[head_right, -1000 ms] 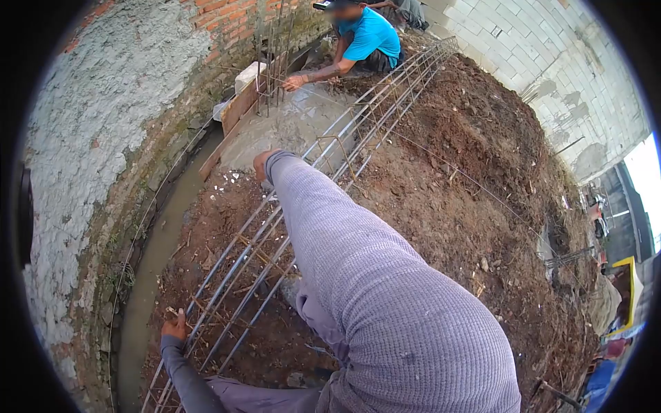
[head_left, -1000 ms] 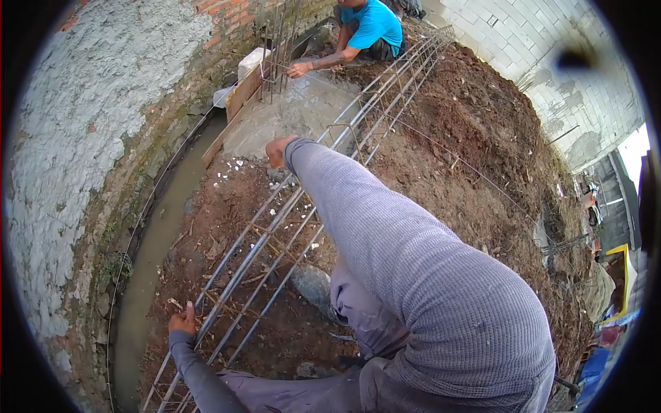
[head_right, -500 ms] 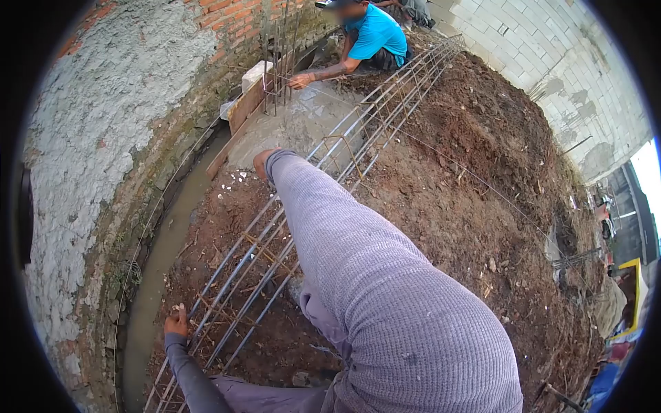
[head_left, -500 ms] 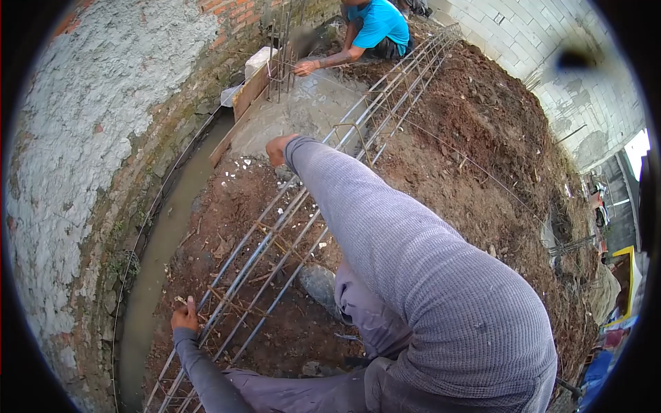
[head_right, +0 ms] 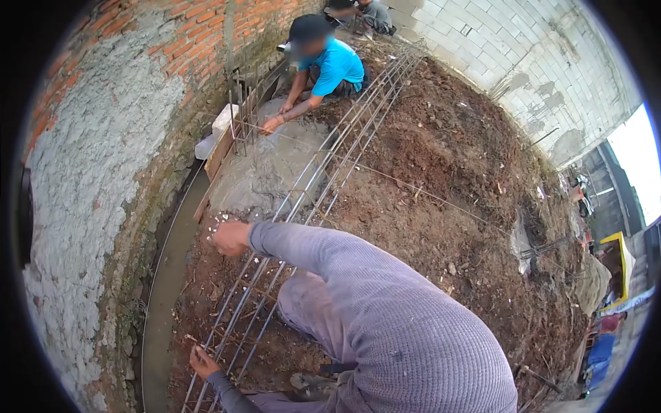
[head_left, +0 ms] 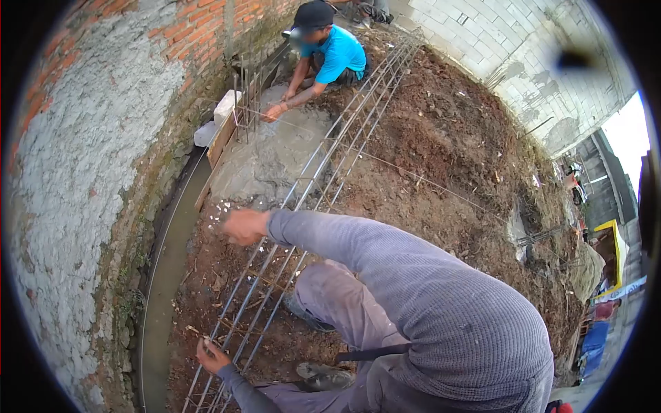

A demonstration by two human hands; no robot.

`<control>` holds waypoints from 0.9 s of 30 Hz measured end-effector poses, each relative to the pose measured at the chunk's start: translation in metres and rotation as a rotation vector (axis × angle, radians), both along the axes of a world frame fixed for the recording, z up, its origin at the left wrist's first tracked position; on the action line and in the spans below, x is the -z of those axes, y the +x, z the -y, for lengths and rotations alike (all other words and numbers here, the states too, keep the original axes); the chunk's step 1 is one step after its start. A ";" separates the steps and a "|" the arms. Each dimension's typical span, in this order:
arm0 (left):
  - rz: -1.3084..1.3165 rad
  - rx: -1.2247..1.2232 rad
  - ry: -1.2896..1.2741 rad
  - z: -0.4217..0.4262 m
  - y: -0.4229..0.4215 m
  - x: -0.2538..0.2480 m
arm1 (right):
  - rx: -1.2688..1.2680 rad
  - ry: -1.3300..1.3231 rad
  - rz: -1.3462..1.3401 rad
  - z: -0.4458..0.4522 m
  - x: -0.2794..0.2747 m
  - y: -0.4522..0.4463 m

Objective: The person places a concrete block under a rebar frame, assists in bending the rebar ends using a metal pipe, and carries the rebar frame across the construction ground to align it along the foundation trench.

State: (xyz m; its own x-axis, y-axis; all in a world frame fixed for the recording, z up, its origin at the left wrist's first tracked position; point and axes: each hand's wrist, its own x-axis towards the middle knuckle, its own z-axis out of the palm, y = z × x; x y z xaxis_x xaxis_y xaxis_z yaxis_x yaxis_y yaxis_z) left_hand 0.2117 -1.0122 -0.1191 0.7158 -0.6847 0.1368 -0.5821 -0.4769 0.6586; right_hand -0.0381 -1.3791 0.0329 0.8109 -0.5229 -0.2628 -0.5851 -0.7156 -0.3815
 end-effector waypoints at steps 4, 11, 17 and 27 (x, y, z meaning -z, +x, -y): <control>-0.354 -0.106 -0.010 -0.028 -0.059 -0.119 | 0.483 0.057 0.172 -0.104 -0.047 -0.180; -0.891 0.036 0.039 -0.031 -0.134 -0.322 | 1.424 0.497 -0.752 -0.570 -0.173 -0.573; -1.266 0.195 0.589 0.019 -0.160 -0.421 | 2.383 0.760 -0.207 -0.782 -0.356 -0.588; -0.903 0.106 0.824 0.056 -0.272 -0.420 | 1.717 0.633 -0.133 -0.806 -0.244 -0.460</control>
State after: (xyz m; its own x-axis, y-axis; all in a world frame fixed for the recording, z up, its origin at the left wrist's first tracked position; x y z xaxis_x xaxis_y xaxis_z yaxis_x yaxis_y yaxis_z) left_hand -0.0604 -1.0682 0.3004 0.2647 -0.3922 -0.8810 -0.1338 -0.9197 0.3692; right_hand -0.4982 -0.5727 0.2766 -0.4898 -0.4640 -0.7381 -0.4754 0.8518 -0.2201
